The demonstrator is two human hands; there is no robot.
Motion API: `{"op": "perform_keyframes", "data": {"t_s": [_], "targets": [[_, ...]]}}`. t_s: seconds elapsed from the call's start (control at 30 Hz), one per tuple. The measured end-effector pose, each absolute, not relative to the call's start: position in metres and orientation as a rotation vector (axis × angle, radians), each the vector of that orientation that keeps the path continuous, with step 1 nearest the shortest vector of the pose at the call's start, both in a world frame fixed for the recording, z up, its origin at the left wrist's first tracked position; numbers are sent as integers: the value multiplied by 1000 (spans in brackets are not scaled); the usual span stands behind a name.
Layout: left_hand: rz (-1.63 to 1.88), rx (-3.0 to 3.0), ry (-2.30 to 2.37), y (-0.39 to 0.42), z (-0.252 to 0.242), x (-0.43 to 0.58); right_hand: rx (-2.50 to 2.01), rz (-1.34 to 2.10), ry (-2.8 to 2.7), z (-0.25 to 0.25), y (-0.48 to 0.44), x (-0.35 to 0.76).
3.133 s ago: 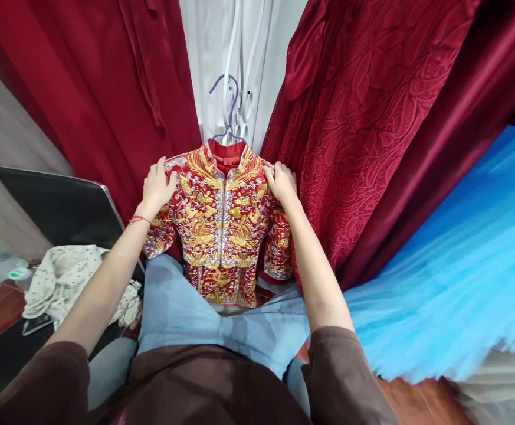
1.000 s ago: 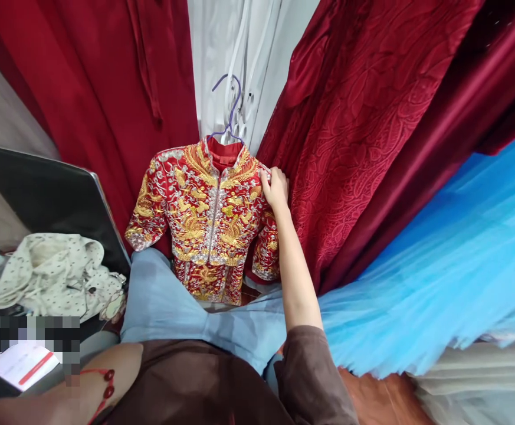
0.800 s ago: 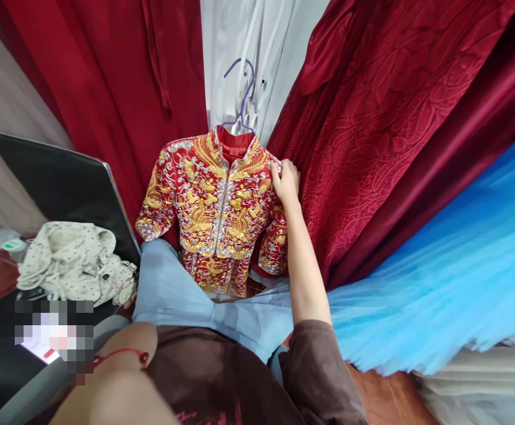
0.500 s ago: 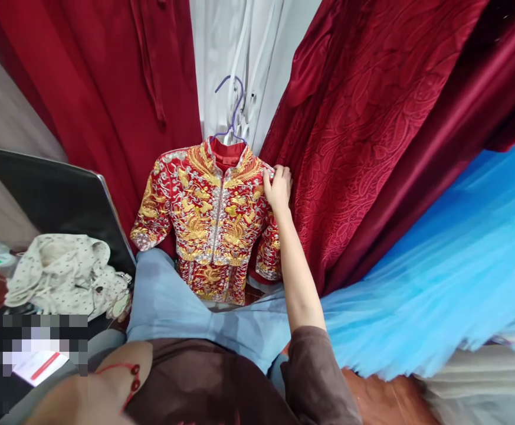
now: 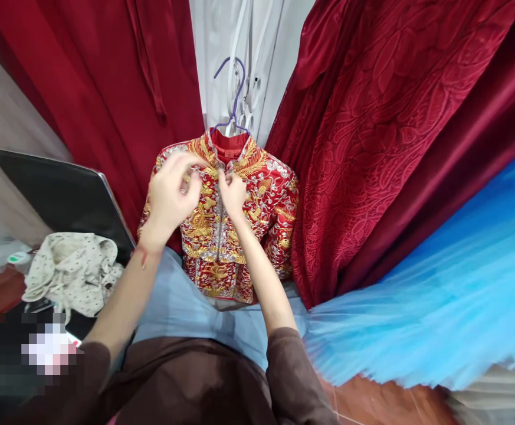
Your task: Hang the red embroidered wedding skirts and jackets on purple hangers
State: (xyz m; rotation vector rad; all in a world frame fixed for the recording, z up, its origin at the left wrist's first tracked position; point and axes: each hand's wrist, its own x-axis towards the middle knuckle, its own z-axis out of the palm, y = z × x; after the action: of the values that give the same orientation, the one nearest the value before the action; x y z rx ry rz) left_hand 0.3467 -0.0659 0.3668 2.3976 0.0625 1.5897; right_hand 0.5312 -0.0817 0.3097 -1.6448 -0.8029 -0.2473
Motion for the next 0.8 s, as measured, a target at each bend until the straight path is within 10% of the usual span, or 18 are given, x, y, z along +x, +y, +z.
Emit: {"op": "perform_keyframes", "data": {"t_s": [0.47,0.8], "targets": [[1189,2781,147,-2,350,454,-1246,284,-700,292,-83,530],[1528,2189,634,-23,267,451,-1630,294,-523,140,-99,482]]}}
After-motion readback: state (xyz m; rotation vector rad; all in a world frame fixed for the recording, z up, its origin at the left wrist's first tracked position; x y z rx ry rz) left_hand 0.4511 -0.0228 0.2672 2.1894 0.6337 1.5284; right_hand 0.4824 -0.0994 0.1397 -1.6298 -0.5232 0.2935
